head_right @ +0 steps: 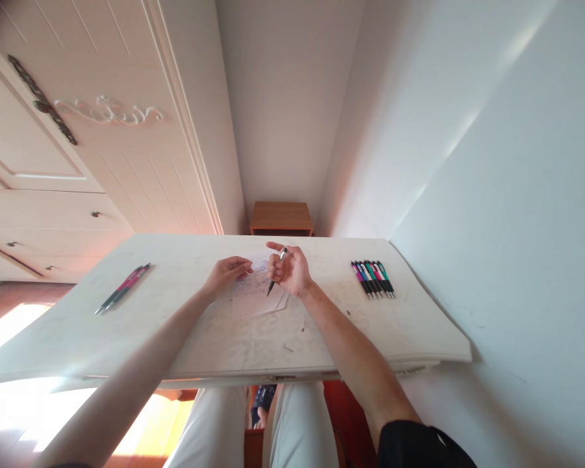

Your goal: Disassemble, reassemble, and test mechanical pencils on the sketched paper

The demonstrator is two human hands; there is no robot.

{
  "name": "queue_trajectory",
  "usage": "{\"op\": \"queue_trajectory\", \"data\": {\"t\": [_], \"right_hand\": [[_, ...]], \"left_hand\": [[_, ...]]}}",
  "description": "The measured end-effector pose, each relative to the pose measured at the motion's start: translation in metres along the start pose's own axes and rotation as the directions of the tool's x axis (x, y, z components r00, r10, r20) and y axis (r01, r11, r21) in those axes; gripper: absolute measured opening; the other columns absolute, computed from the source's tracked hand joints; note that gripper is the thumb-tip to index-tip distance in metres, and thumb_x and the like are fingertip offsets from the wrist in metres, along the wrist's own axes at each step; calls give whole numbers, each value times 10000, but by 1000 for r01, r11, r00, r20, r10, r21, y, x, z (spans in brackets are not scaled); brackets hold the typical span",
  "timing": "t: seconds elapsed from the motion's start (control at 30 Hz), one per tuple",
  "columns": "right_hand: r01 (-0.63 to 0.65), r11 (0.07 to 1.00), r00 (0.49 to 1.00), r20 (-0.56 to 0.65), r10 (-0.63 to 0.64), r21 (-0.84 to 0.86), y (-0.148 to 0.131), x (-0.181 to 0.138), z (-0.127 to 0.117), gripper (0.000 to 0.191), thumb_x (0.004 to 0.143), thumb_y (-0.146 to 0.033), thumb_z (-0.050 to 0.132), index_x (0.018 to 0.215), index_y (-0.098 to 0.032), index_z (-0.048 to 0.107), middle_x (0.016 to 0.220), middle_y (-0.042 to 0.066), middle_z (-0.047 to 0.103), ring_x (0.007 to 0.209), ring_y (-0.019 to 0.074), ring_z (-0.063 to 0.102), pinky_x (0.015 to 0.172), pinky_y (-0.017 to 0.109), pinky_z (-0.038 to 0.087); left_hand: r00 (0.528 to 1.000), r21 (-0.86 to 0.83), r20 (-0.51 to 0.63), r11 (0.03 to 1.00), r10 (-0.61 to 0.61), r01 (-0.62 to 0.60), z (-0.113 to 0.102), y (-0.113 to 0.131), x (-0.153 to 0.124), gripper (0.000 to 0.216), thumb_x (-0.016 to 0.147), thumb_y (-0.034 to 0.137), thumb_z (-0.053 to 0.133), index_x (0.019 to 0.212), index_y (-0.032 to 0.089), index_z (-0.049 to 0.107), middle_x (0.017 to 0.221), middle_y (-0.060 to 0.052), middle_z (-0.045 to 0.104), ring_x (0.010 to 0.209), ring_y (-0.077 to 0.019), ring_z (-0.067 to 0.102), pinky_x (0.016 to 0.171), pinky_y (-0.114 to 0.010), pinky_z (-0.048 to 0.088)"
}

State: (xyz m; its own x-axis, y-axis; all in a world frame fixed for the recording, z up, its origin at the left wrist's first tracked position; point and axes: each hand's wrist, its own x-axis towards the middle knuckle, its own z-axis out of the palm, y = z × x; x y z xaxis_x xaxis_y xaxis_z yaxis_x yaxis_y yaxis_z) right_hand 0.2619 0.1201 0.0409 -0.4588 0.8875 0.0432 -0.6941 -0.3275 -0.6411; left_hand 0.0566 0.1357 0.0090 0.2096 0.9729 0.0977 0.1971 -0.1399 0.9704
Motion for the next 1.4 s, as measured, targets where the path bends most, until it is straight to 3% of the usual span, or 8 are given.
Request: {"op": "queue_trajectory", "data": {"t": [0.4, 0.77, 1.4], "right_hand": [[-24, 1000, 1000, -7, 24, -2, 2, 4, -3, 375, 921, -436, 364, 1020, -166, 604, 573, -17, 459, 491, 127, 363, 479, 240, 313], [26, 999, 1000, 7, -26, 40, 0, -1, 7, 355, 871, -350, 357, 1025, -154, 610, 525, -37, 384, 478, 129, 325, 488, 253, 323], [25, 997, 1000, 7, -26, 69, 0, -2, 9, 349, 890, -381, 378, 1029, -153, 603, 530, -43, 382, 475, 121, 317, 481, 247, 319]], "left_hand": [[1000, -24, 8, 1000, 5, -5, 1, -1, -2, 448, 696, 563, 669, 866, 149, 668, 786, -81, 706, 654, -154, 582, 630, -284, 469], [1000, -57, -3, 998, -21, 20, 1, 1, -3, 420, 689, 533, 696, 855, 148, 676, 785, -76, 712, 679, -156, 602, 664, -289, 482], [1000, -35, 2, 999, 10, -10, 0, -6, -1, 425, 712, 534, 677, 875, 142, 675, 789, -69, 707, 677, -147, 594, 659, -271, 474]]}}
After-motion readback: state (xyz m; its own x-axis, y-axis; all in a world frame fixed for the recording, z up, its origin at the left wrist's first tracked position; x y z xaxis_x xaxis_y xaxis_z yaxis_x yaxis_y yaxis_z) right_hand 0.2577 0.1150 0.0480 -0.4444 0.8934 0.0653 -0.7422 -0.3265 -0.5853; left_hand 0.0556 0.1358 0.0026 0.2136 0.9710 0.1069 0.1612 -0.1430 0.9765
